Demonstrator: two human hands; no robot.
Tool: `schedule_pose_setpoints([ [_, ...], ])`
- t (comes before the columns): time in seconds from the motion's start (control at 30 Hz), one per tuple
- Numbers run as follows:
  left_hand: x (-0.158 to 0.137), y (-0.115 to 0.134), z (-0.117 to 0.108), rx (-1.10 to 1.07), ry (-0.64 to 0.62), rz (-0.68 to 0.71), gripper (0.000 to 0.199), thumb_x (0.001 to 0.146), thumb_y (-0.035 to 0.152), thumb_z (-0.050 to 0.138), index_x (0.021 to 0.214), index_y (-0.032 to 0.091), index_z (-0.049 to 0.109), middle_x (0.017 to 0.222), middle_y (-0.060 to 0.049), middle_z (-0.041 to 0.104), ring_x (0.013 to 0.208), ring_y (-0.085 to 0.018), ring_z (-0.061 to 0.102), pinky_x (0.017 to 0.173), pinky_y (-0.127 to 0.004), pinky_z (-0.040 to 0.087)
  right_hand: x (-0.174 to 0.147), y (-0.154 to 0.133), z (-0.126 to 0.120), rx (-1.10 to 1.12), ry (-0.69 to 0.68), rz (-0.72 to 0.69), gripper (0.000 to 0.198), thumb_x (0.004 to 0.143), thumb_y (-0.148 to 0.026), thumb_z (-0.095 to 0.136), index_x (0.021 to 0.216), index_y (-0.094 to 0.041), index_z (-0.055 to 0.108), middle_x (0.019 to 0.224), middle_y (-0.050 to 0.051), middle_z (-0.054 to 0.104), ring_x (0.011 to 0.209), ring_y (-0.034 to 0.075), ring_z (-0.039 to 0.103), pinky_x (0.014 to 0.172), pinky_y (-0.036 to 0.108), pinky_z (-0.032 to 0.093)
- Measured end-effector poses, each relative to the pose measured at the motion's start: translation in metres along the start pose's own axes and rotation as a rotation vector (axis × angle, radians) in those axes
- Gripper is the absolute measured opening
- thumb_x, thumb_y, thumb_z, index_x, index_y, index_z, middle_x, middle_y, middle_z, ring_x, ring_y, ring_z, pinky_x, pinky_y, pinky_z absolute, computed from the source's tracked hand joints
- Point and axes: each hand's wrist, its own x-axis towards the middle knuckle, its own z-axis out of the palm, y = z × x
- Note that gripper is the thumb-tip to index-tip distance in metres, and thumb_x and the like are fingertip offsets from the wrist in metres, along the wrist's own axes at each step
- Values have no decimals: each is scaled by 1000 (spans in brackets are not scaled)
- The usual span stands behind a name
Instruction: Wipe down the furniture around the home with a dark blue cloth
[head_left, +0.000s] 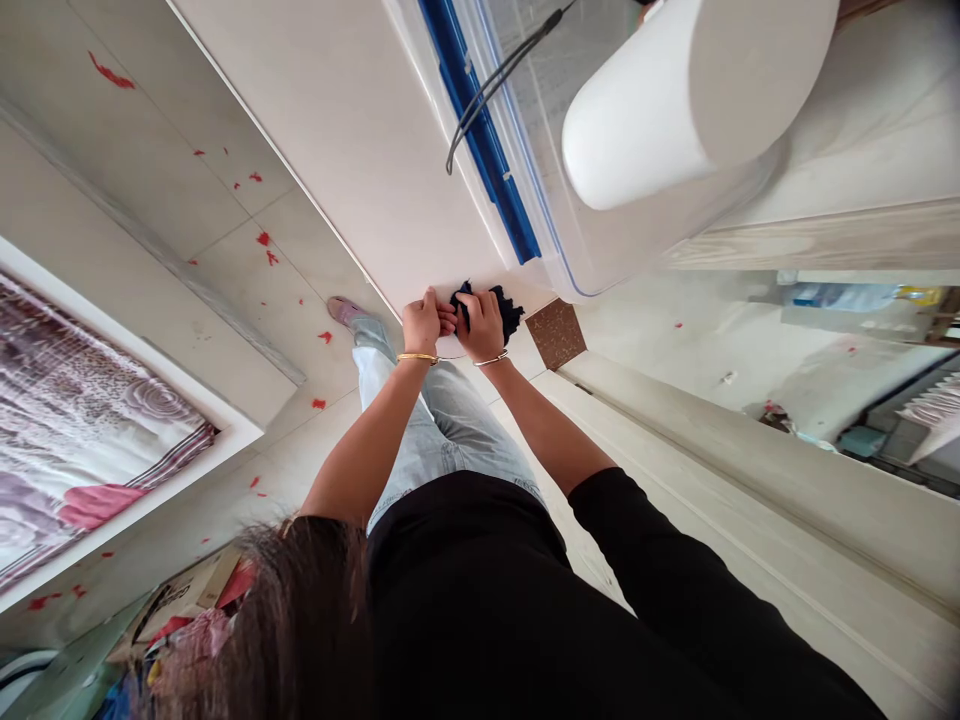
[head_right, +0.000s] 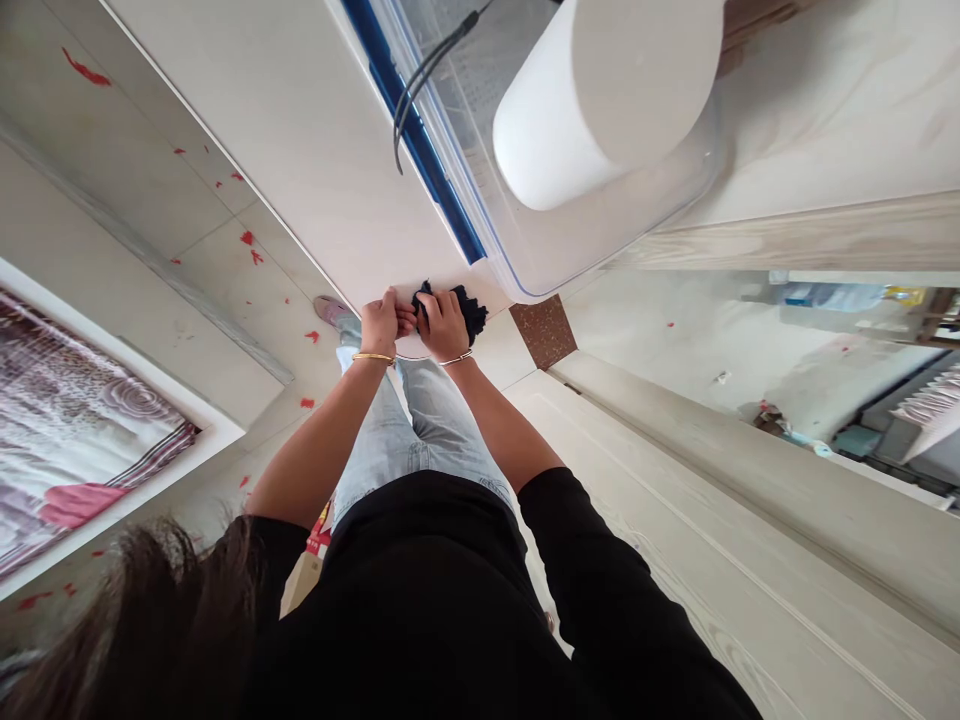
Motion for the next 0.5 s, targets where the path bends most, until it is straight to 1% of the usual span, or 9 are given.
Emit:
schedule_pose_setpoints([
  [0.1,1,-2,4,-66,28,16,53,102,49,48,65,14,62,46,-3,59,35,-9,49,38,-17,37,0,-2,-1,20,-75,43,29,104,-29,40,119,-19,64,107,15,61,102,30,57,98,46,47],
  [0.17,1,-2,7,-95,49,14,52,102,47,48,65,14,62,47,-3,59,35,-8,49,38,-17,36,1,-2,-1,27,-91,48,30,104,-29,40,119,-19,64,108,15,61,103,30,57,98,47,47],
  [0.37,-1,2,12,-150,91,21,55,103,45,49,59,14,59,45,0,56,33,-7,46,37,-17,34,3,-1,-1,24,-57,14,29,103,-34,41,117,-20,63,107,14,62,100,29,56,97,46,48],
  [0.5,-2,1,12,-182,103,7,53,103,42,48,59,14,58,44,1,55,33,-6,45,37,-16,34,3,-1,0,31,-44,-4,32,104,-35,39,117,-18,63,107,15,61,101,29,56,97,46,48],
])
